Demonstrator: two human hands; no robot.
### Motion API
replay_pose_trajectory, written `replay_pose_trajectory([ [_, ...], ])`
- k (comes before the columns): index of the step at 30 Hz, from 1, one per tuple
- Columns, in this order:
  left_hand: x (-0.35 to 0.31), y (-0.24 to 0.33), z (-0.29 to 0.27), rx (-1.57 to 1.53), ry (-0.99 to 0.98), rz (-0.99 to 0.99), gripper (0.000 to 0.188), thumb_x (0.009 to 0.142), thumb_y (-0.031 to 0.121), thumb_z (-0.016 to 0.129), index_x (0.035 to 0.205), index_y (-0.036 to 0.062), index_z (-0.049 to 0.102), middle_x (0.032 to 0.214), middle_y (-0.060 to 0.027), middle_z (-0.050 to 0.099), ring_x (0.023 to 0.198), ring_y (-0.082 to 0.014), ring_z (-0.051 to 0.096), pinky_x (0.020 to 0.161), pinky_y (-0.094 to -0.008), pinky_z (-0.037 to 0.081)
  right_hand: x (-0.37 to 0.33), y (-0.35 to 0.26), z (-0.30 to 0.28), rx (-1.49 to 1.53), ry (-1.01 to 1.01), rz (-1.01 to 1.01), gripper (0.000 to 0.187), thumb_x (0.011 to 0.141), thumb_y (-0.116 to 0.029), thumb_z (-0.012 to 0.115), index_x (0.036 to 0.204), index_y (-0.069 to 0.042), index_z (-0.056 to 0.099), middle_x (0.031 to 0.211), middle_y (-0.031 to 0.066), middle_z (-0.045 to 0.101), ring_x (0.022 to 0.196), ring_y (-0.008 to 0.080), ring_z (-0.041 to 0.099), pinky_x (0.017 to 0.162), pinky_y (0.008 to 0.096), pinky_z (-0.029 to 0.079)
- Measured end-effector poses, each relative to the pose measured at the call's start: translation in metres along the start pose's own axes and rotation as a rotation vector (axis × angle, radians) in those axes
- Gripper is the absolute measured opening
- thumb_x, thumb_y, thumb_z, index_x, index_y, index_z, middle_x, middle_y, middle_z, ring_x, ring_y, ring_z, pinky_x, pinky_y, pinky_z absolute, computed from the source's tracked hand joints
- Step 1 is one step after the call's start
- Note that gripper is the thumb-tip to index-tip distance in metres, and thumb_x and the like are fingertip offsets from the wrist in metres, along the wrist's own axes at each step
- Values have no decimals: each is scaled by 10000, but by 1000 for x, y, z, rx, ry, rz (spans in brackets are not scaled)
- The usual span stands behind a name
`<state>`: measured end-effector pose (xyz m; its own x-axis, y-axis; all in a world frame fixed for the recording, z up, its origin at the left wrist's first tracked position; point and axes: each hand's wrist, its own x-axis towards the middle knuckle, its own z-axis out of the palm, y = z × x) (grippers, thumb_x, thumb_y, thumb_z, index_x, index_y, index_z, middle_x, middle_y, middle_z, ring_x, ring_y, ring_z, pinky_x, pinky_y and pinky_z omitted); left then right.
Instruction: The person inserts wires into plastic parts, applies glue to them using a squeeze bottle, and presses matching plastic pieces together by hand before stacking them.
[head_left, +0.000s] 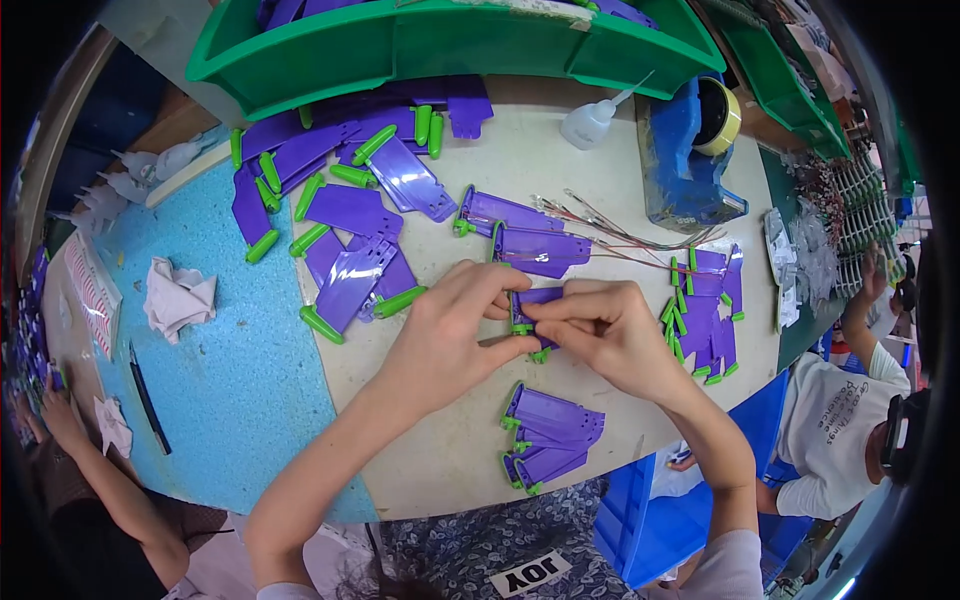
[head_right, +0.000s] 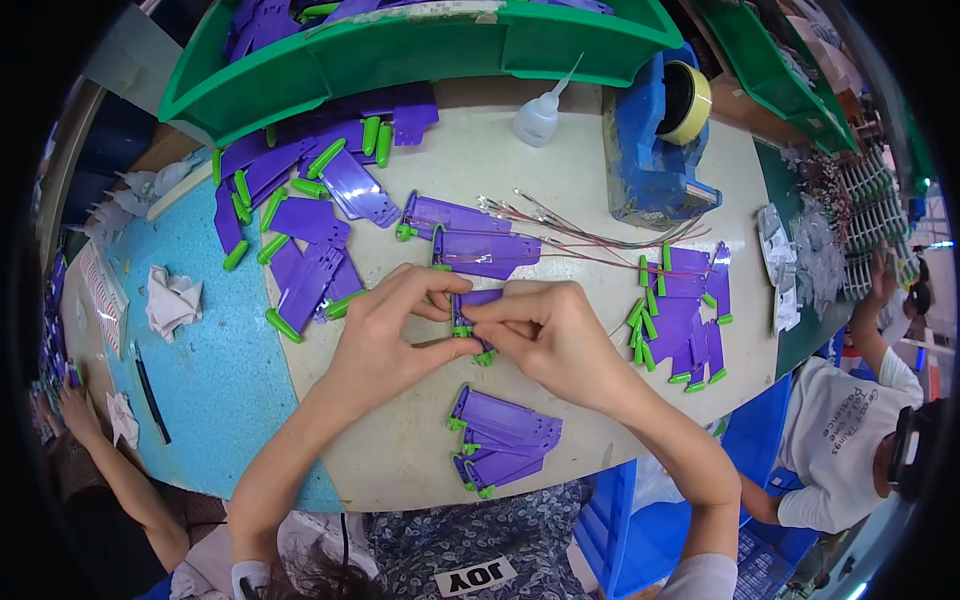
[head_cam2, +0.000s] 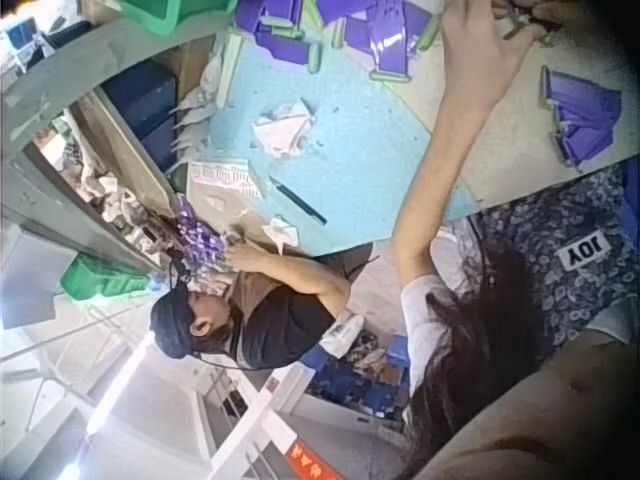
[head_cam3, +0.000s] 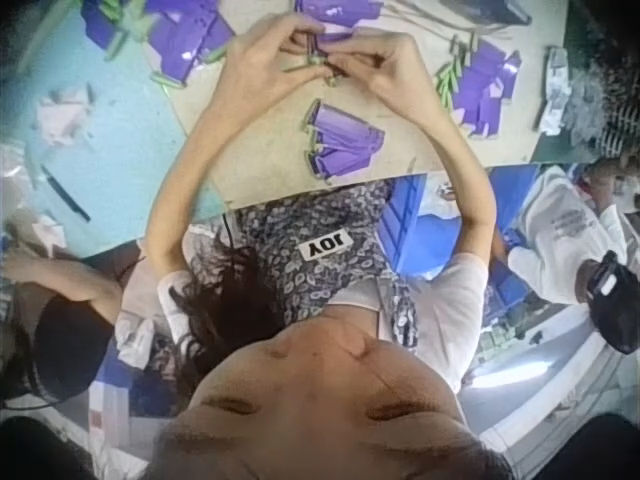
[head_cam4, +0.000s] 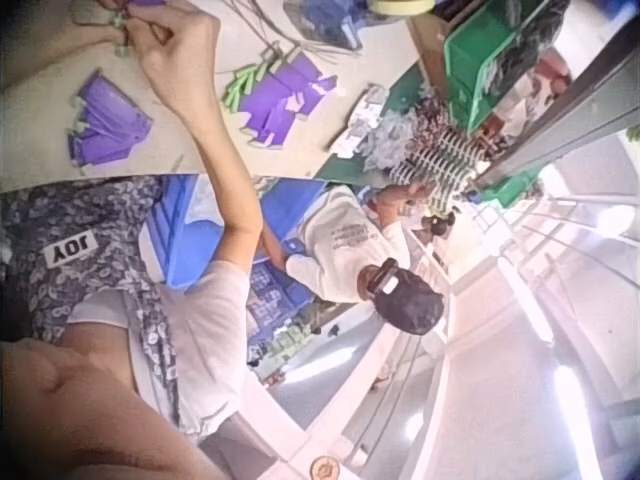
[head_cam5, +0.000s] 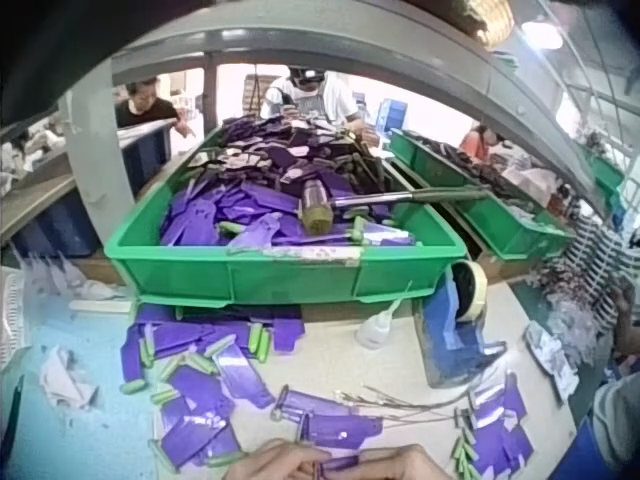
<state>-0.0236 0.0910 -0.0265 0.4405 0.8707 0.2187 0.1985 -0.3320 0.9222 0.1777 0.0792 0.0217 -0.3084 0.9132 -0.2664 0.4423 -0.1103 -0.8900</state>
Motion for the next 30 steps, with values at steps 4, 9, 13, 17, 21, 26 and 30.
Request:
replay_pose_trajectory([
  [4, 6, 4, -2, -25, 7, 19, 449, 694, 2, 791, 1082, 1, 566, 1008, -143, 617, 892, -267, 642, 722, -340, 576, 13, -1, 1, -163, 92, -78, 166, 792, 16, 704, 952, 2, 748, 592, 69, 441, 514, 135, 409, 494, 329, 336],
  [9, 4, 1, 2, 134, 49, 128, 376, 706, -38, 724, 1040, -18, 552, 1065, -170, 616, 966, -323, 609, 759, -372, 556, 21, -1, -4, -164, 76, -81, 170, 775, 6, 708, 941, 4, 747, 597, 71, 451, 512, 142, 416, 492, 329, 335],
  [13, 4, -1, 5, 231, 117, 157, 378, 693, -21, 760, 1019, -16, 569, 1105, -178, 625, 934, -318, 608, 722, -360, 544, 23, -3, -6, -209, 79, -115, 171, 774, 3, 710, 941, 2, 745, 604, 85, 476, 505, 160, 430, 488, 333, 338],
  [17, 1, 3, 8, 345, 193, 222, 335, 662, 0, 804, 949, -6, 631, 1094, -142, 624, 839, -259, 589, 649, -332, 522, 23, 0, 0, -259, 153, -204, 171, 775, -2, 714, 944, 0, 744, 612, 97, 499, 504, 178, 456, 488, 341, 349],
  [21, -15, 20, 22, 452, 70, 334, 286, 677, 104, 812, 914, 21, 676, 1025, -94, 572, 760, -238, 529, 618, -327, 479, 23, 1, -1, -233, 103, -178, 164, 772, 0, 719, 934, -4, 743, 623, 110, 522, 514, 197, 501, 489, 346, 377],
  [26, -36, 27, 16, 193, -50, 161, 357, 685, 89, 821, 998, 16, 667, 1032, -116, 601, 863, -284, 587, 750, -373, 521, 19, 1, -1, -226, 93, -202, 158, 772, 4, 720, 929, -6, 744, 639, 119, 542, 528, 216, 538, 493, 348, 400],
  [30, -11, 17, 5, 302, 181, 162, 523, 661, 22, 832, 1114, -22, 575, 1107, -174, 624, 958, -331, 622, 783, -388, 527, 13, -1, 2, -261, 120, -205, 154, 778, 13, 718, 930, -1, 740, 655, 114, 551, 529, 214, 541, 492, 338, 395],
])
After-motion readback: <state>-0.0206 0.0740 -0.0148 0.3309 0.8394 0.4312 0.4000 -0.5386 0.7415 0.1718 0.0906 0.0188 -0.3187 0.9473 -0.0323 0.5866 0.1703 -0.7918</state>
